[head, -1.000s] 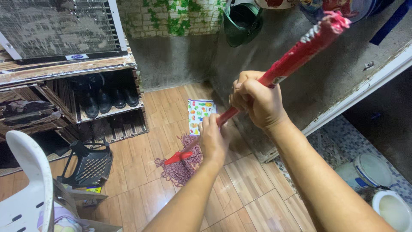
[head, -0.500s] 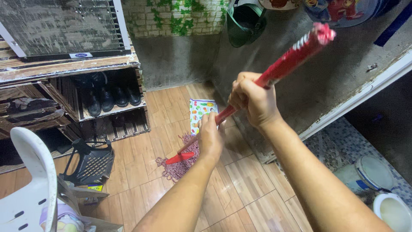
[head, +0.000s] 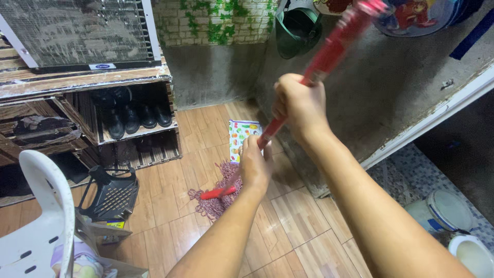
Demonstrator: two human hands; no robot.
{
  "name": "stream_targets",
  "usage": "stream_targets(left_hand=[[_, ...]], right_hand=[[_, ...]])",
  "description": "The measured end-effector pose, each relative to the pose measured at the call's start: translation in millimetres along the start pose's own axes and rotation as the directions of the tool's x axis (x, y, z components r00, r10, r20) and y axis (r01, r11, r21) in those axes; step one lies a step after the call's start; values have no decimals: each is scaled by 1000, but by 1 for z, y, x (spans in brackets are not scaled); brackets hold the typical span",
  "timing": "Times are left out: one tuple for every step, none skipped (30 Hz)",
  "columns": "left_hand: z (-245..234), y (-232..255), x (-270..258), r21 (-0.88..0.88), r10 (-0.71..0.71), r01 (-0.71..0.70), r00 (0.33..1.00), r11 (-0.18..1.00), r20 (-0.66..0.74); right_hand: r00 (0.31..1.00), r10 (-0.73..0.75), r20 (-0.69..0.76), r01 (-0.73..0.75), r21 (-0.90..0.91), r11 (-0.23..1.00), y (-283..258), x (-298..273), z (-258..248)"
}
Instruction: The person assembles a red mop by inserting the handle into the mop head and twisting to lock it. They then retrieve a light blue USB cable from a hanging bag and coil it in their hands.
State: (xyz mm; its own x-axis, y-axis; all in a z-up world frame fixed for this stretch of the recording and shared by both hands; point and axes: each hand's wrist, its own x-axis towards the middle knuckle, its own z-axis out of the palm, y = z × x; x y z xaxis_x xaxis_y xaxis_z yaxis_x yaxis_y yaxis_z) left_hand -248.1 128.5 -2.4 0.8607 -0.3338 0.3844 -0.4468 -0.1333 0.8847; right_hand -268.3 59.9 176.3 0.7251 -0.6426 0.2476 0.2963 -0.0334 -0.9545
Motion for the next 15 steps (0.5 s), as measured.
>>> stream_targets(left_hand=[[4,-6,-3,-19,-67,68,997,998,26],[7,-13,-7,-36,-130,132,990,991,54],[11,-21,-13,-52,-192,197,978,979,84],[16,-26,-22,-433,-336,363,931,825,142],[24,-29,-32,-726,-434,463,866,508,249],[22,-38,-40,-875,-488,474,789,98,373],[18,-46,-48,-749,-423,442,874,493,238],[21,-47,-59,-507,-293,336,942,794,165],[25,-45,-65,-192,-135,162,980,968,144],[34,-38,-65,-312,-200,242,966,919,163],[40,-30,-63,-423,-261,319,947,848,189],[39,-26,-61,-519,-324,390,921,761,217],[34,-22,-61,-454,-289,350,936,819,199],[31,-17,-52,-392,-240,293,954,872,179],[27,-12,-42,-326,-189,233,969,916,162]], right_hand=[[998,-2,-67,-7,-131,991,11,2,5],[991,-15,-134,-20,-258,966,25,5,14],[979,-35,-199,-43,-378,925,37,7,21],[980,23,-199,-120,-490,863,54,-2,26],[975,80,-206,-189,-594,782,69,-16,28],[977,89,-195,-182,-535,825,77,-32,25],[978,98,-185,-176,-473,863,84,-43,23],[979,92,-184,-170,-471,866,88,-48,22],[979,87,-182,-164,-468,868,89,-51,21],[979,78,-187,-159,-470,868,84,-54,14],[967,121,-224,-211,-439,873,76,-53,5],[952,171,-253,-264,-402,877,69,-51,2],[934,221,-279,-316,-364,876,65,-51,2],[954,176,-243,-248,-309,918,60,-48,3],[970,128,-208,-179,-251,951,54,-46,3]])
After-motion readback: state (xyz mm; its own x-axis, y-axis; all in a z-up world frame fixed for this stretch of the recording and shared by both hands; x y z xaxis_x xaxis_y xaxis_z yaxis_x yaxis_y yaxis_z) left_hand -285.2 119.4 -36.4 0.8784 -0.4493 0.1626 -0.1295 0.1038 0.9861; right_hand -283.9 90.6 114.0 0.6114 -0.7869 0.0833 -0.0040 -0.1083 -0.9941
